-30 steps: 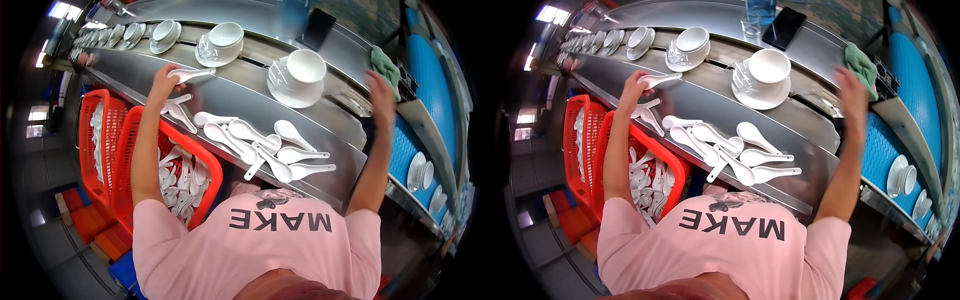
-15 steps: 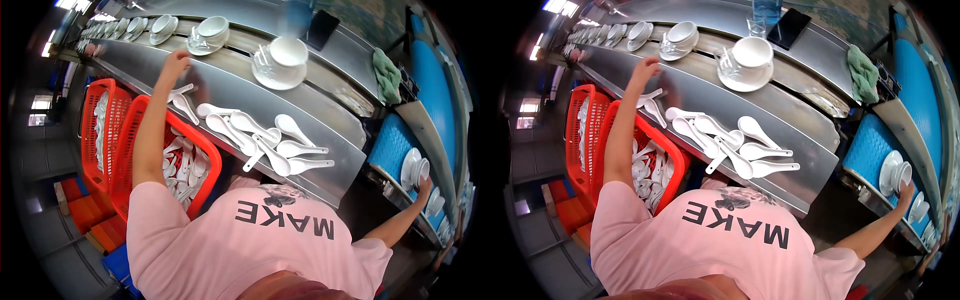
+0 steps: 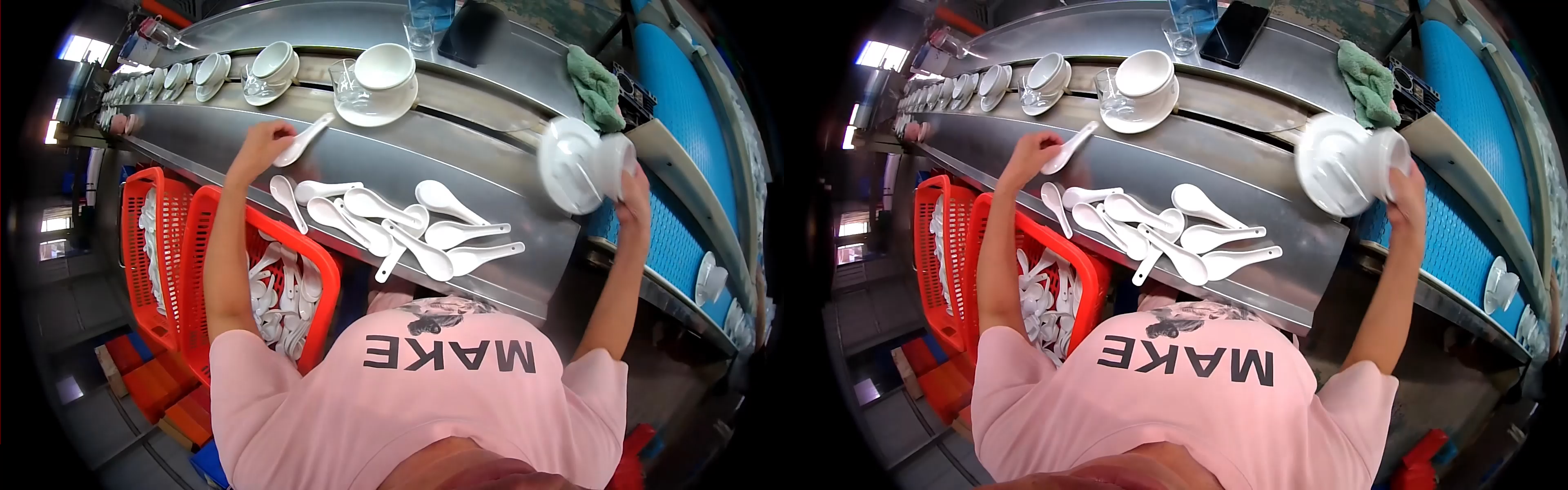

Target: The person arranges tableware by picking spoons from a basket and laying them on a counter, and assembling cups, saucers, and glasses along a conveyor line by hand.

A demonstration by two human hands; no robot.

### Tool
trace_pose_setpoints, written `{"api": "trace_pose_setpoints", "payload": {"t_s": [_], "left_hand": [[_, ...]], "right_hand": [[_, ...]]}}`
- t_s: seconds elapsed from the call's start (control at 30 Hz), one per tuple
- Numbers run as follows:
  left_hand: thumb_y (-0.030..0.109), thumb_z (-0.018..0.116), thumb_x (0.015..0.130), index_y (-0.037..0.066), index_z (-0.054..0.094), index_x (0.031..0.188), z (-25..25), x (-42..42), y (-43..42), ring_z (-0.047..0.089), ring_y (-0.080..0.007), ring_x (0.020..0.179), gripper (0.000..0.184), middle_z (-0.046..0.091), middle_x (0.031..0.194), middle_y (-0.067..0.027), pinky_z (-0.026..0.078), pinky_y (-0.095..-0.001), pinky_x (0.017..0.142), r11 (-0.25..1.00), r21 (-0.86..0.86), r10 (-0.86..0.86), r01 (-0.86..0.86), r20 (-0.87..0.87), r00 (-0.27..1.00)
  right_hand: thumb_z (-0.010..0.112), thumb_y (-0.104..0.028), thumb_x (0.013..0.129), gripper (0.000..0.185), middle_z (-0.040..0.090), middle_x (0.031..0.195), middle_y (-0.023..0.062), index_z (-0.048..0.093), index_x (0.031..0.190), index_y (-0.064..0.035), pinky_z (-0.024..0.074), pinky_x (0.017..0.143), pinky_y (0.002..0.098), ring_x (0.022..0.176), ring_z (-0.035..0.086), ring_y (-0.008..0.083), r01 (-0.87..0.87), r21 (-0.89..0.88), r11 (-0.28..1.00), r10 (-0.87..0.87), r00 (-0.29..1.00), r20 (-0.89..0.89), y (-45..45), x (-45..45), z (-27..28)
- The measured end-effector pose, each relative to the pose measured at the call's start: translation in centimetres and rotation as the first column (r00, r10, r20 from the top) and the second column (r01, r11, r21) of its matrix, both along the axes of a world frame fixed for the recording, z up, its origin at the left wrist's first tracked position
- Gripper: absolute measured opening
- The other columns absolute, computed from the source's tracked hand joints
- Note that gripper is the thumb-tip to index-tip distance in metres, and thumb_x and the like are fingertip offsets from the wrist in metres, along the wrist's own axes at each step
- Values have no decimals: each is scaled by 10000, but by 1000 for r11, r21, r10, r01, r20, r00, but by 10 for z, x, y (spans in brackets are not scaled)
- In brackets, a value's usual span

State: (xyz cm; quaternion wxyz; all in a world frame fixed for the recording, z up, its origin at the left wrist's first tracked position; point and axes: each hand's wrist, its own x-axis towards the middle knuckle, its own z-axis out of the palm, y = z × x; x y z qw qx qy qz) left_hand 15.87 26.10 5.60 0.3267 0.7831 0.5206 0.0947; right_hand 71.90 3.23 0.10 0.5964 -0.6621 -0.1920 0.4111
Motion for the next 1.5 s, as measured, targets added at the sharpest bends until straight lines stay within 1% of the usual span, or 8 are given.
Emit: {"api": "trace_pose_setpoints", "payload": {"t_s": [0.27, 0.43, 0.63, 0.87, 1.03, 1.2, 1.33, 1.5], "left_hand": [[27, 526, 729, 2, 588, 903, -22, 66, 8, 544, -94, 696, 186, 591, 795, -39, 436, -218, 636, 929, -299, 302, -219, 266, 915], [12, 517, 704, 5, 562, 942, -6, 26, -17, 568, -273, 810, 243, 586, 867, -131, 450, -325, 734, 986, 161, -26, 32, -40, 999], [-66, 491, 598, 14, 540, 869, 1, -18, -48, 493, -346, 841, 287, 515, 879, -152, 416, -358, 754, 873, 198, -391, 445, -260, 883], [8, 553, 682, -5, 540, 731, -5, -52, -29, 509, -203, 597, 52, 521, 660, -113, 417, -317, 570, 997, 51, -34, 55, -346, 937], [32, 536, 702, -7, 536, 764, -5, -84, -10, 486, -168, 582, 73, 521, 634, -95, 399, -298, 543, 963, 259, -8, 68, -228, 974], [160, 543, 764, 22, 585, 821, 18, -3, -42, 500, -87, 534, 156, 552, 641, -16, 410, -228, 468, 991, -83, 105, -106, -21, 994], [141, 570, 745, 23, 593, 838, 7, 60, -58, 507, -64, 569, 152, 549, 683, 3, 420, -198, 499, 921, -334, 264, -199, 162, 951], [101, 594, 737, 54, 539, 835, -24, 96, -54, 557, -104, 593, 121, 552, 707, -25, 456, -221, 536, 775, -577, 488, -258, 288, 824]], "right_hand": [[554, 54, 628, 397, 598, 897, 110, 547, 1025, 45, 485, 674, 303, 764, 591, 192, -198, 89, 976, 208, 970, -123, 130, -110, -11], [523, 52, 613, 390, 603, 864, 121, 563, 1002, 49, 467, 675, 309, 771, 578, 203, -269, 30, 963, 265, 959, 105, 149, -140, -15], [551, -216, 751, 336, 623, 905, 170, 595, 1010, -7, 455, 759, 342, 845, 591, 245, -328, -16, 944, 298, 834, 465, 129, -118, -15], [623, -140, 715, 276, 648, 811, 109, 629, 971, -37, 486, 668, 292, 703, 607, 164, 334, 175, 926, -332, 500, 800, -40, 64, 24], [547, -160, 758, 294, 585, 967, 162, 580, 1022, -34, 405, 826, 380, 911, 541, 271, 783, 158, 602, -250, -4, 968, -225, 269, -3], [591, -280, 786, 275, 556, 830, 96, 576, 895, -27, 423, 580, 341, 703, 507, 216, 703, -339, 625, -474, 687, 550, -364, 418, -72], [600, -229, 781, 259, 570, 880, 78, 565, 956, -40, 490, 644, 380, 788, 561, 228, 616, -431, 660, -612, 773, 168, -351, 439, -74], [627, -127, 723, 485, 523, 1070, 115, 443, 1156, -13, 464, 783, 357, 940, 540, 251, 458, -128, 880, -400, 858, 322, -292, 310, -32]]}}
